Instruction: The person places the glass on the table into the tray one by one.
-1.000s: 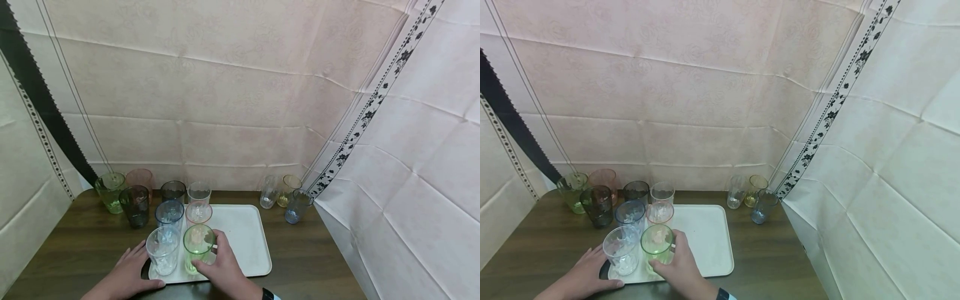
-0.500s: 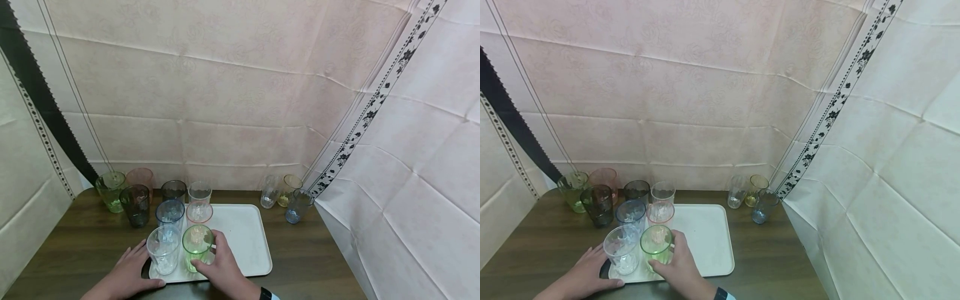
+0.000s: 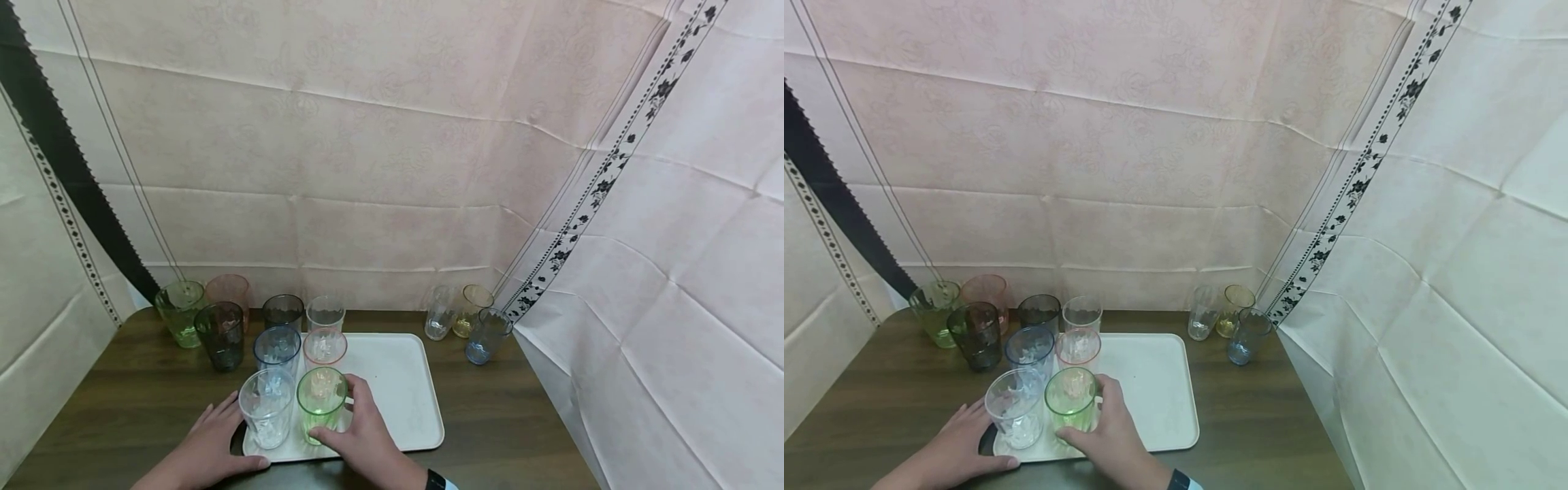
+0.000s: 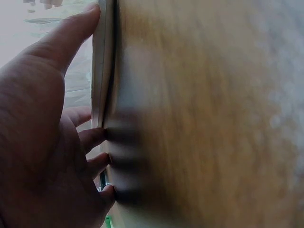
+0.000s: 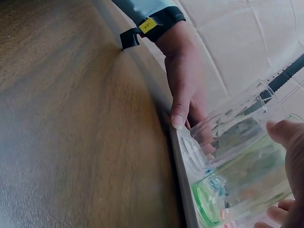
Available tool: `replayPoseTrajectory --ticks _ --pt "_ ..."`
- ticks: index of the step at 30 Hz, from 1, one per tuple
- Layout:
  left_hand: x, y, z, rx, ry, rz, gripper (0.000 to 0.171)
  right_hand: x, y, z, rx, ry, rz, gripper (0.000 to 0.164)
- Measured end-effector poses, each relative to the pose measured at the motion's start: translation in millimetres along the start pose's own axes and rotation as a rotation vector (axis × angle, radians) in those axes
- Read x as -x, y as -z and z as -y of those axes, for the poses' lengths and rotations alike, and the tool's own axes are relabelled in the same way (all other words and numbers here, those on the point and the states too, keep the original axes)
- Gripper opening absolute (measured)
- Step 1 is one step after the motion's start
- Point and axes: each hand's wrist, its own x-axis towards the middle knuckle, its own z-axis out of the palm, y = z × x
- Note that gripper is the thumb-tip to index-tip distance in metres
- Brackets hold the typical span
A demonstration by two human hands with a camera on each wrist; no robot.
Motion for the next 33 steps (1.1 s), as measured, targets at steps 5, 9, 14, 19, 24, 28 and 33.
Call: replayPoseTrajectory --ticks 5,9,14,19,24,28,33 --pt "0.1 -0.3 0.0 -0.001 0.000 -0.001 0.118 3 10 1 -0.012 0.012 -0.048 0.095" --pt "0.0 0.0 -0.4 -0.002 0.001 0.003 0.118 7 23 -3 -0.034 0.043 -0.131 0.091" --pt "0.1 1.1 -1.4 -0.005 0.005 0.010 0.118 5 51 -9 -0.070 0.105 -0.272 0.078" --pt "0.5 1.3 -1.7 0.003 0.004 0.006 0.117 -5 95 -29 -0.020 0.087 -0.485 0.070" --pt "0.9 -0.4 0.2 -0.002 -0.015 -0.014 0.116 -17 143 -65 0.072 -0.029 -0.653 0.071" --pt "0.8 -0.4 2.0 -0.005 -0.008 -0.002 0.116 -22 175 -87 0.092 -0.123 -0.733 0.080" --pt "0.6 0.4 1.7 0.004 0.006 0.025 0.118 -26 204 -111 0.174 -0.193 -0.845 0.078"
